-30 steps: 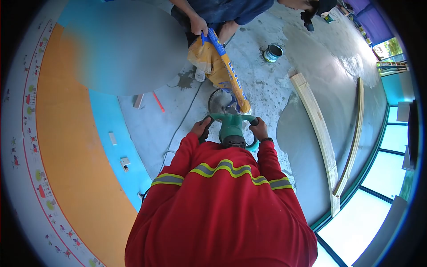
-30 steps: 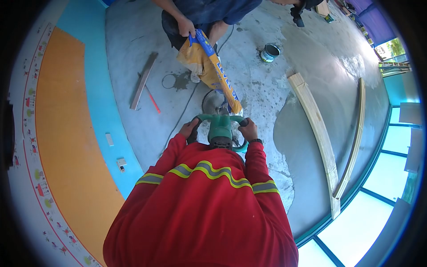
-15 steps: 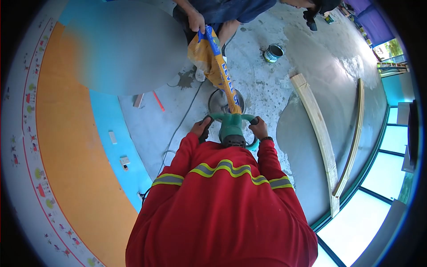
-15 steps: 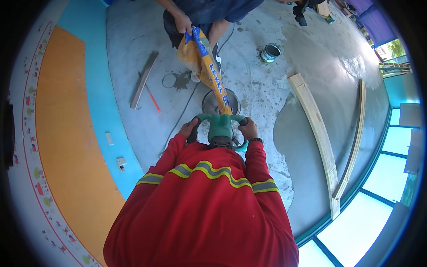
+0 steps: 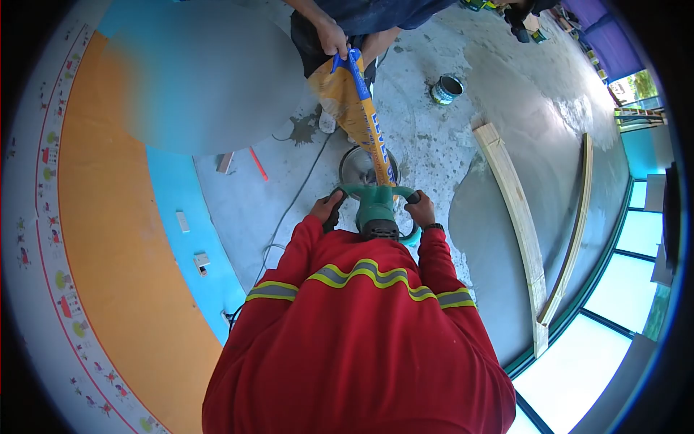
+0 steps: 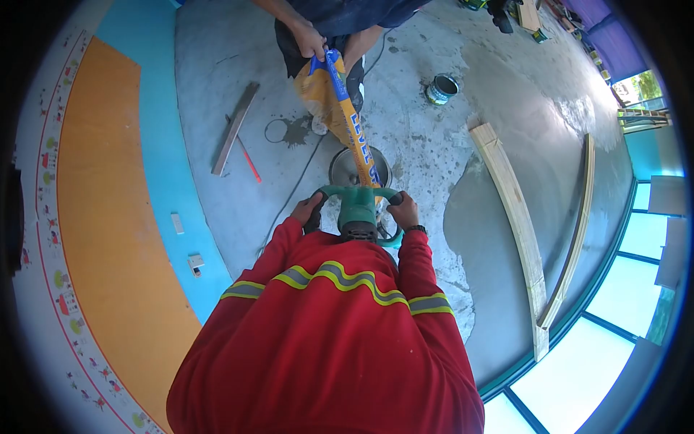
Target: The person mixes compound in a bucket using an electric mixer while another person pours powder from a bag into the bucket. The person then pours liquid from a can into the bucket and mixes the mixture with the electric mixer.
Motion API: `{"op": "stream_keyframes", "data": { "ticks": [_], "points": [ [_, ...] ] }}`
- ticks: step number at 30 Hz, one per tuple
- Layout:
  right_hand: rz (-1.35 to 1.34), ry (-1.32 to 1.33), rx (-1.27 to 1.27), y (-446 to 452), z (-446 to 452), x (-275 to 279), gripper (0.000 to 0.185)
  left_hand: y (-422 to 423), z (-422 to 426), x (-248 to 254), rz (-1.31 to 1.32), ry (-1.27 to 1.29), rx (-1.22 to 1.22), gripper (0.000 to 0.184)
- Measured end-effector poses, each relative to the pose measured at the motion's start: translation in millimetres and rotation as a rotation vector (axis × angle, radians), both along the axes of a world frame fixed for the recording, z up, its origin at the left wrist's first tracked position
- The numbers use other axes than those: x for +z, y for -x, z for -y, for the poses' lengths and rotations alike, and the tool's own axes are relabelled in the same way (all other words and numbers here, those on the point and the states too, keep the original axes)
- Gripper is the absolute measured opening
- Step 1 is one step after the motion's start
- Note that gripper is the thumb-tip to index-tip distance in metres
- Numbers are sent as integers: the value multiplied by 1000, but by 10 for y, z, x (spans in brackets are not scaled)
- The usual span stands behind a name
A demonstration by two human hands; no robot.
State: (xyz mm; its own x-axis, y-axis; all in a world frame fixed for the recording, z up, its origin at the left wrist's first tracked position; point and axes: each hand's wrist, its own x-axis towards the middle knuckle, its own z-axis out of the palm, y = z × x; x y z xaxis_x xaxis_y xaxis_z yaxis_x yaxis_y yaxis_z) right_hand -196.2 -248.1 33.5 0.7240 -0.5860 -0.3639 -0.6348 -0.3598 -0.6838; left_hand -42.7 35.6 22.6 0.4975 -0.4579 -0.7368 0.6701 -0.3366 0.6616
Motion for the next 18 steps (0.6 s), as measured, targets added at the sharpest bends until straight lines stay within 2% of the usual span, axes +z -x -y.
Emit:
{"op": "stream_keyframes", "data": {
  "ticks": [18],
  "points": [
    [2,-17,-19,9,-10,-9,40,-43,12,27,-14,12,-4,63]
  ]
}}
